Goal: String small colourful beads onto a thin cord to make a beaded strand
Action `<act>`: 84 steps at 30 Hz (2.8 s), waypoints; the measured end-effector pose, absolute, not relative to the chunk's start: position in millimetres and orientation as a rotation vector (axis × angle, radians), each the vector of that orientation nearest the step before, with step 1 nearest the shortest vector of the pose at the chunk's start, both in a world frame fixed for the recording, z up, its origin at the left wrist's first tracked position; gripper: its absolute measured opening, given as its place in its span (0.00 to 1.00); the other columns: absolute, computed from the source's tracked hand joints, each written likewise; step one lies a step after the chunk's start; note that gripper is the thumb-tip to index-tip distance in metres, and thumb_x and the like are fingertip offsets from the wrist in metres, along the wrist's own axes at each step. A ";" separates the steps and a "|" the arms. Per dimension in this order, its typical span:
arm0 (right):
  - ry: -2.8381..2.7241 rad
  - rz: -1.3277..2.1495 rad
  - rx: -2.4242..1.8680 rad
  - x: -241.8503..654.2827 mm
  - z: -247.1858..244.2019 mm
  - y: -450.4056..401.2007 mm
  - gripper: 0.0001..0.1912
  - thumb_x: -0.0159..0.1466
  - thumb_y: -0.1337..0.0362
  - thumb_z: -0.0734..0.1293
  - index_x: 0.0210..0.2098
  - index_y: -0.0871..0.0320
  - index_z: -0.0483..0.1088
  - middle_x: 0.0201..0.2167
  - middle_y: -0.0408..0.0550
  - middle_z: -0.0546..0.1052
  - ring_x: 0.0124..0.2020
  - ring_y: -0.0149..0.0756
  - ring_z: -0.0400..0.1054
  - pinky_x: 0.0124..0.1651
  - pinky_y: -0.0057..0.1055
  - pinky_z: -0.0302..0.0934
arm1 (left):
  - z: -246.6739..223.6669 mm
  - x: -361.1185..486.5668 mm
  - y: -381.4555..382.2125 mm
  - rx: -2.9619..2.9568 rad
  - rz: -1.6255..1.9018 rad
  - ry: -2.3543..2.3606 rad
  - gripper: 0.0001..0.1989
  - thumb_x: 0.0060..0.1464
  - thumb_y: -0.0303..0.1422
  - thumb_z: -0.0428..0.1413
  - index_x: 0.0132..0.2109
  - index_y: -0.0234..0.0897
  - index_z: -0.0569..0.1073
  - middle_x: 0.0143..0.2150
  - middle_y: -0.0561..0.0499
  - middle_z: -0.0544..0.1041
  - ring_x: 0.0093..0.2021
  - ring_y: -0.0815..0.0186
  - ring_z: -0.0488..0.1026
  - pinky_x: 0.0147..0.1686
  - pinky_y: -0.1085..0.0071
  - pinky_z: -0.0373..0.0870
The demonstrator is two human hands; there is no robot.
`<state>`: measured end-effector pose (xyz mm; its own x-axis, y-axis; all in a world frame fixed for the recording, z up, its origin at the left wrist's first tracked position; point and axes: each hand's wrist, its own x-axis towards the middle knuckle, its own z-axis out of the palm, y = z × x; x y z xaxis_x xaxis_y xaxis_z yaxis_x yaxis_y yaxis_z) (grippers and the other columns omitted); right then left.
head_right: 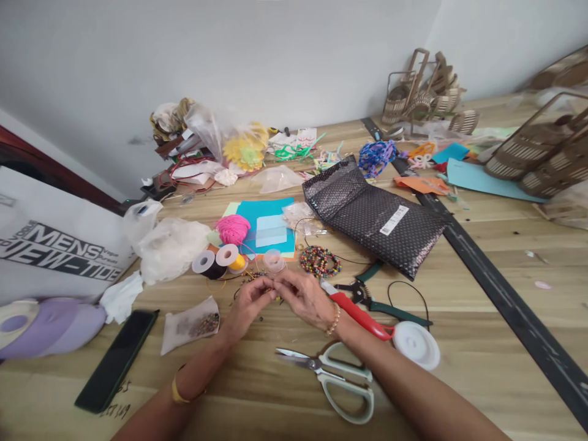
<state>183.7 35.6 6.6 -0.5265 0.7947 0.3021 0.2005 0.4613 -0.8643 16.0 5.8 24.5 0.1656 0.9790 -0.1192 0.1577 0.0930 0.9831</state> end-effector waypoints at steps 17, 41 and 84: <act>-1.920 1.167 -0.814 185.1 3.5 39.8 0.15 0.69 0.57 0.58 0.34 0.61 0.69 0.28 0.44 0.70 0.29 0.30 0.61 0.32 0.25 0.54 | 20.3 16.5 5.1 1.201 0.940 1.142 0.08 0.49 0.35 0.58 0.31 0.35 0.71 0.27 0.54 0.69 0.31 0.68 0.64 0.35 0.72 0.61; -1.950 1.650 -0.662 199.8 17.6 57.8 0.20 0.65 0.50 0.62 0.29 0.62 0.68 0.20 0.37 0.60 0.22 0.25 0.50 0.25 0.24 0.47 | 19.1 9.4 9.3 1.256 1.090 1.277 0.09 0.51 0.37 0.59 0.30 0.35 0.72 0.29 0.53 0.72 0.32 0.67 0.66 0.36 0.72 0.62; -0.785 2.154 -0.490 178.4 1.6 49.3 0.21 0.59 0.52 0.71 0.25 0.58 0.59 0.20 0.36 0.60 0.23 0.27 0.62 0.30 0.26 0.66 | 12.3 18.9 4.4 1.132 1.170 1.097 0.12 0.54 0.39 0.58 0.30 0.37 0.67 0.29 0.52 0.73 0.33 0.65 0.71 0.41 0.67 0.66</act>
<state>178.4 49.3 1.6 -0.6242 0.7764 -0.0864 -0.5385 -0.5078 -0.6724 18.9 4.4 12.3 0.0774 0.9961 -0.0412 -0.1058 0.0493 0.9932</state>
